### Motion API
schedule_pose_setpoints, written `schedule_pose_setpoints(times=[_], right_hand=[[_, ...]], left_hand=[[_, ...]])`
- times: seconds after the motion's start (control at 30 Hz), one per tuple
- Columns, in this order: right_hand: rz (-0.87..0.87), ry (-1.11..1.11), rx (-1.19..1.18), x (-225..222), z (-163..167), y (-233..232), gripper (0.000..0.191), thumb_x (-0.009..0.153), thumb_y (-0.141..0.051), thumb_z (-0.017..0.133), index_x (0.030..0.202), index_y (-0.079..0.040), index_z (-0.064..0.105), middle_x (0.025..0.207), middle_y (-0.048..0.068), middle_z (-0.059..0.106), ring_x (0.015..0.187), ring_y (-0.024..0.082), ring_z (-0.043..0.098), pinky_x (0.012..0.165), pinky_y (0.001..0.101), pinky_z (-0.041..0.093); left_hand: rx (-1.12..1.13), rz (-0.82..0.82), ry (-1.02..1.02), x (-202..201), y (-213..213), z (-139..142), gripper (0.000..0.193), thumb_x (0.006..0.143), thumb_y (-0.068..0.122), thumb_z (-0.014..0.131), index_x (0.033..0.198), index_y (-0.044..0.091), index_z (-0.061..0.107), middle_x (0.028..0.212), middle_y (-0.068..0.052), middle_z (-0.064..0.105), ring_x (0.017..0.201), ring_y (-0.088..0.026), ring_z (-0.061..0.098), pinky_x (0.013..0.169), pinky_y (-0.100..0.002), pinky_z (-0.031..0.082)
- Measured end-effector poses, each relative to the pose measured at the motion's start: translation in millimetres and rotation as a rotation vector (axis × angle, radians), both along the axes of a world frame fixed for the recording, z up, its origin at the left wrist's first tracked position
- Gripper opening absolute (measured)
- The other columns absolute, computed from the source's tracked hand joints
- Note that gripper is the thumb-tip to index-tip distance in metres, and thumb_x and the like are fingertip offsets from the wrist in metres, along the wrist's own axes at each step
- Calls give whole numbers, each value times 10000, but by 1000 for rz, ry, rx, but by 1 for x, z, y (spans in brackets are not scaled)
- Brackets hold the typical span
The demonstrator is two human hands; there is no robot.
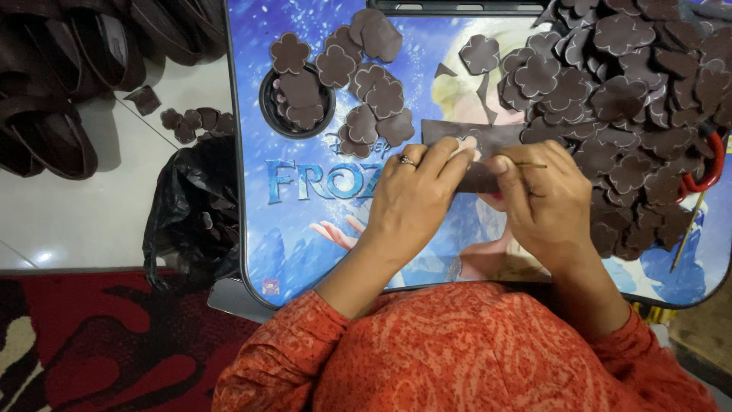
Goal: The person uses a small pointed tool to trace or emboss a light-colored flower-shaped template onto a dark brown material. They repeatedly reposition the template and work on different areas of the same piece throughout the clip.
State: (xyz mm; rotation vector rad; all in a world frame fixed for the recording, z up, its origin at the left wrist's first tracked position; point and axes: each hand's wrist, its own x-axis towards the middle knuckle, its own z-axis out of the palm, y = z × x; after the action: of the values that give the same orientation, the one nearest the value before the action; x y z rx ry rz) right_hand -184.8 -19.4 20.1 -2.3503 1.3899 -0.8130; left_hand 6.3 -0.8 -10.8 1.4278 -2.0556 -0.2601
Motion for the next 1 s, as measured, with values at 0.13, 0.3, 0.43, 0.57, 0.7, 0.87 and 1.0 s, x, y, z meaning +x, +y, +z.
schedule_pose_setpoints(times=[0.13,0.3,0.43,0.57,0.7,0.87,1.0], right_hand=[[26,-2,-12,2,0,0,58,1088,-50,673,1044,-13,664,1029,99,696,858,295,625,743,365,493],[23,-16,27,5,2,3,73,1081,-50,676,1017,-17,676,1007,89,706,823,269,627,750,369,496],[20,-56,44,7,6,5,109,1089,-56,668,985,-30,687,1010,74,711,824,249,634,744,354,499],[31,-76,44,12,7,4,97,1084,-47,659,1003,-18,703,1013,71,716,799,240,619,733,351,488],[52,-67,53,17,6,0,92,1080,-50,664,1007,-16,709,1002,64,717,796,240,622,730,352,483],[75,-71,38,21,5,-1,80,1076,-43,663,1024,-10,714,1013,64,717,820,242,638,755,354,493],[87,-76,26,21,3,-1,76,1075,-41,669,1021,-10,712,1023,65,720,836,240,645,771,351,500]], left_hand=[[11,4,68,2,-3,-3,311,938,116,666,1244,166,693,1181,30,624,995,-214,621,893,-397,529],[56,0,137,2,-6,-6,297,941,104,654,1222,188,702,1173,32,633,980,-238,622,867,-403,532],[90,-11,124,5,-8,-6,324,914,65,634,1203,187,717,1157,38,647,969,-245,635,844,-409,527],[116,-48,192,10,-13,-6,304,939,59,626,1195,186,730,1135,27,654,925,-259,637,842,-411,531],[146,-72,220,13,-19,-7,294,939,55,616,1166,192,742,1118,28,668,902,-264,644,818,-416,531],[155,-79,224,15,-21,-7,290,936,55,601,1150,188,747,1111,26,673,903,-264,651,809,-422,531],[165,-79,235,15,-21,-7,292,944,56,597,1157,186,748,1112,24,673,900,-262,651,811,-423,530]])
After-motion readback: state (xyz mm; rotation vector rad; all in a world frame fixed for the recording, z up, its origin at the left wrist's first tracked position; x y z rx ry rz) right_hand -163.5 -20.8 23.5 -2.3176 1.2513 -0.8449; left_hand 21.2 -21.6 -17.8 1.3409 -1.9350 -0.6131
